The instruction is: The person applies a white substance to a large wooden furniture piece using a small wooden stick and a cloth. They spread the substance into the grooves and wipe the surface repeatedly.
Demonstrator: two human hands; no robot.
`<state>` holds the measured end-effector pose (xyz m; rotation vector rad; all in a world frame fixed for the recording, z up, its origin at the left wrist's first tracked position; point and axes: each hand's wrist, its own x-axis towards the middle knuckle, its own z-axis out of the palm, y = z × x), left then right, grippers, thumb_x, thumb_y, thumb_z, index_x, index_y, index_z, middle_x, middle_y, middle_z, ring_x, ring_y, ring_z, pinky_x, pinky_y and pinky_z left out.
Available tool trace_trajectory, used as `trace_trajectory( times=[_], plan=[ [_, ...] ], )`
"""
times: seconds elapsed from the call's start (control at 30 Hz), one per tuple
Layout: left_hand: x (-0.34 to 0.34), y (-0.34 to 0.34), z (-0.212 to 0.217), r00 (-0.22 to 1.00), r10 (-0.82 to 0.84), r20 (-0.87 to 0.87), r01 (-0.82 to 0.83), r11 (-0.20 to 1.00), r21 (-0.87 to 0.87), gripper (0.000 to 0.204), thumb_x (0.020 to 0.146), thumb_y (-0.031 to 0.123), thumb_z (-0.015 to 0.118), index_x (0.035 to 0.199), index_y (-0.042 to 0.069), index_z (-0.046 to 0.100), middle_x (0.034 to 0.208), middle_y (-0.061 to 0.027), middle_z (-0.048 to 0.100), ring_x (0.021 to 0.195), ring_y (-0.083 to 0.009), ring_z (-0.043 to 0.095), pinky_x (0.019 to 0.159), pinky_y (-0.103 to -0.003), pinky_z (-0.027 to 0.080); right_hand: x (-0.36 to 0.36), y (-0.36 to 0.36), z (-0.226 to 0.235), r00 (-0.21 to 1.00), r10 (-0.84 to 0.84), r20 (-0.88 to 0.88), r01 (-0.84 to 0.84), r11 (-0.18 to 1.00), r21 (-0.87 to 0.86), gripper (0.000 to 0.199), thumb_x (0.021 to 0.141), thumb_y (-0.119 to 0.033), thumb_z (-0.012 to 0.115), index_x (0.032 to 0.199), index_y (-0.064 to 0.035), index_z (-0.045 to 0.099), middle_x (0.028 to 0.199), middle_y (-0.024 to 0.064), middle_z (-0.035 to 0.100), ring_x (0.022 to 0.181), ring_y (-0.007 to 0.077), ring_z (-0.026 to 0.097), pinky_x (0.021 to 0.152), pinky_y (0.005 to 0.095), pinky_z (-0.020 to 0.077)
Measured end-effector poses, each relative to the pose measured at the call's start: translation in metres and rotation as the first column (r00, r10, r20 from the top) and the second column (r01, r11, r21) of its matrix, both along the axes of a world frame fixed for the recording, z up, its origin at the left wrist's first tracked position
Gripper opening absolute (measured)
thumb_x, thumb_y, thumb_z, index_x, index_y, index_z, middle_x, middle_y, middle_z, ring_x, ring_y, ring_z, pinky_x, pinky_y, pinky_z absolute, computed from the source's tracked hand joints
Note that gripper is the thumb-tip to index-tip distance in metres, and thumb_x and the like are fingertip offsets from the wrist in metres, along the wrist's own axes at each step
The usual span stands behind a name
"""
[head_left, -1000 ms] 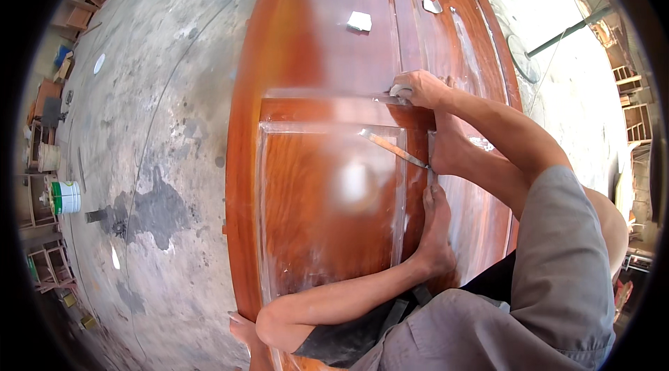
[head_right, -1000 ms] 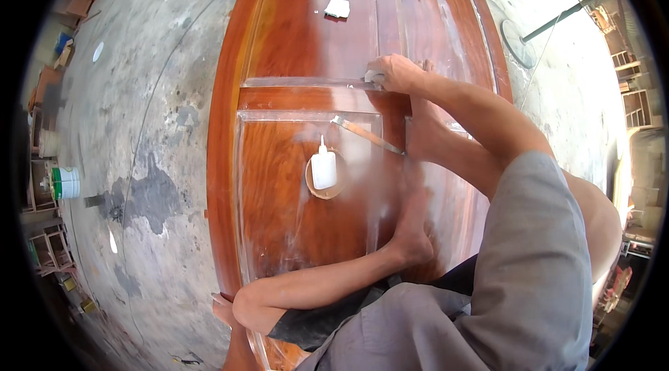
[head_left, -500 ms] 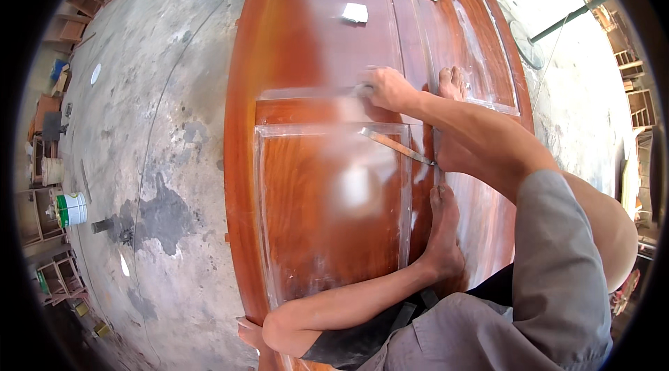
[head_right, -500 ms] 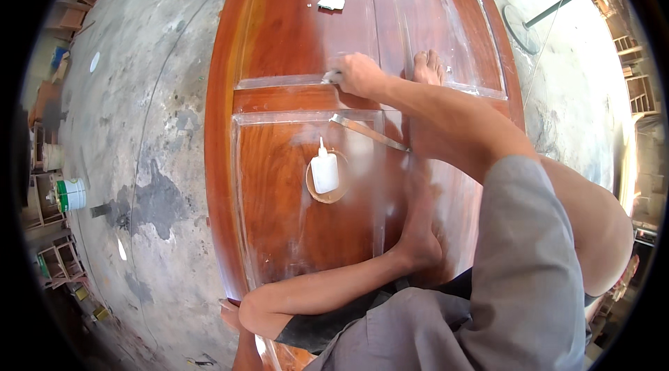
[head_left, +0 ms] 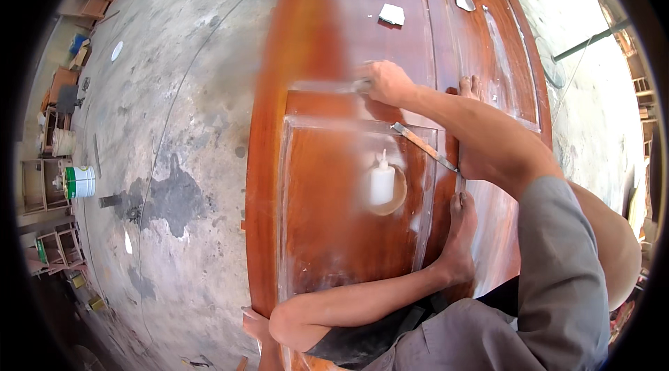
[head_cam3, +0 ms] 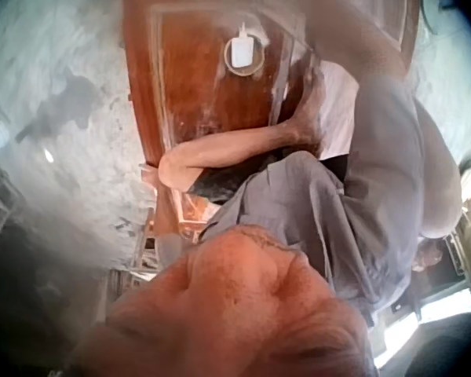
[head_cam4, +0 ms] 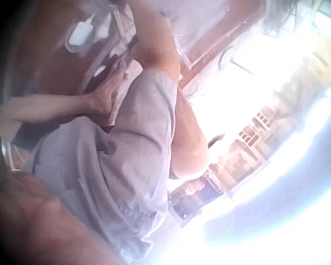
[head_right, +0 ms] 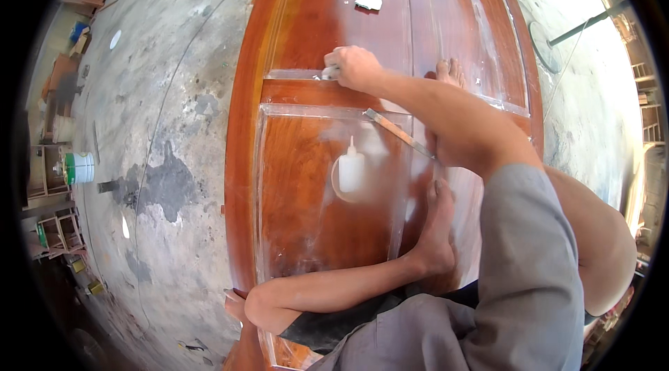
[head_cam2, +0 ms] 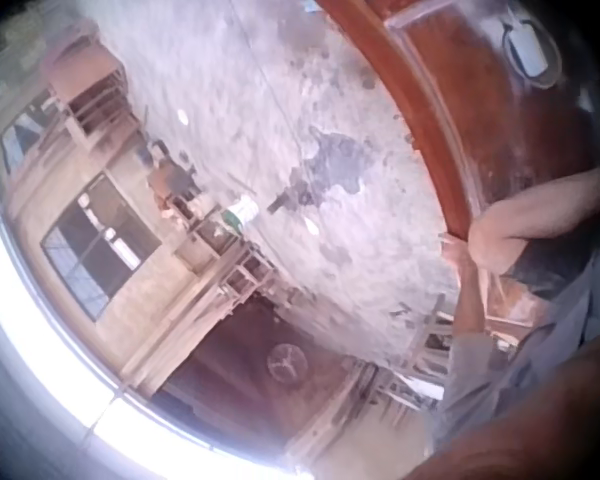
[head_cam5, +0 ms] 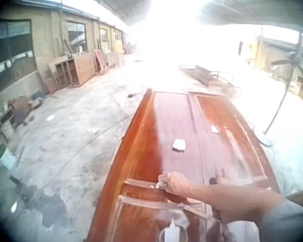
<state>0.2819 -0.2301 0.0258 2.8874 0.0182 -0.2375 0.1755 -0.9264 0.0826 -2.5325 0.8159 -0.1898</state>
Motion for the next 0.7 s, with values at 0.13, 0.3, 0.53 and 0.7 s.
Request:
trace_trajectory(
  times=[0.13, 0.3, 0.53, 0.7],
  plan=[
    [0.005, 0.006, 0.002, 1.000, -0.009, 0.001, 0.009, 0.999, 0.051, 0.062, 0.110, 0.038, 0.036, 0.090, -0.009, 0.071, 0.084, -0.0325, 0.069, 0.076, -0.0519, 0.063, 0.071, -0.058, 0.049, -0.004, -0.010, 0.003, 0.996, 0.065, -0.055, -0.064, 0.998, 0.019, 0.010, 0.087, -0.019, 0.072, 0.088, -0.0091, 0.072, 0.080, 0.0154, 0.072, 0.082, 0.0419, 0.069, 0.073, 0.0502, 0.0561],
    [0.001, -0.011, 0.010, 1.000, 0.002, -0.026, -0.001, 1.000, 0.026, 0.062, 0.110, 0.039, 0.037, 0.090, -0.009, 0.069, 0.083, -0.0329, 0.068, 0.076, -0.0513, 0.063, 0.072, -0.059, 0.048, 0.120, 0.030, -0.012, 0.990, -0.069, 0.127, 0.070, 0.997, -0.007, 0.006, 0.086, -0.013, 0.069, 0.089, -0.0084, 0.072, 0.084, 0.0174, 0.072, 0.085, 0.0408, 0.071, 0.075, 0.0510, 0.0569],
    [0.001, -0.023, 0.020, 0.999, -0.044, 0.001, 0.044, 0.999, 0.005, 0.060, 0.110, 0.038, 0.037, 0.086, -0.007, 0.067, 0.081, -0.0328, 0.066, 0.074, -0.0530, 0.059, 0.070, -0.060, 0.044, 0.110, 0.023, -0.007, 0.999, 0.026, 0.038, -0.027, 0.999, 0.022, 0.007, 0.088, -0.015, 0.070, 0.088, -0.0085, 0.072, 0.088, 0.0188, 0.073, 0.085, 0.0427, 0.070, 0.077, 0.0512, 0.0571],
    [-0.002, -0.010, 0.017, 1.000, -0.017, -0.004, 0.017, 1.000, 0.017, 0.059, 0.110, 0.037, 0.036, 0.086, -0.006, 0.067, 0.080, -0.0323, 0.065, 0.073, -0.0524, 0.058, 0.069, -0.060, 0.044, 0.126, 0.033, -0.005, 1.000, 0.018, 0.024, -0.018, 1.000, 0.012, 0.005, 0.086, -0.011, 0.069, 0.088, -0.0073, 0.072, 0.090, 0.0208, 0.073, 0.086, 0.0425, 0.070, 0.075, 0.0516, 0.0574]
  ],
)
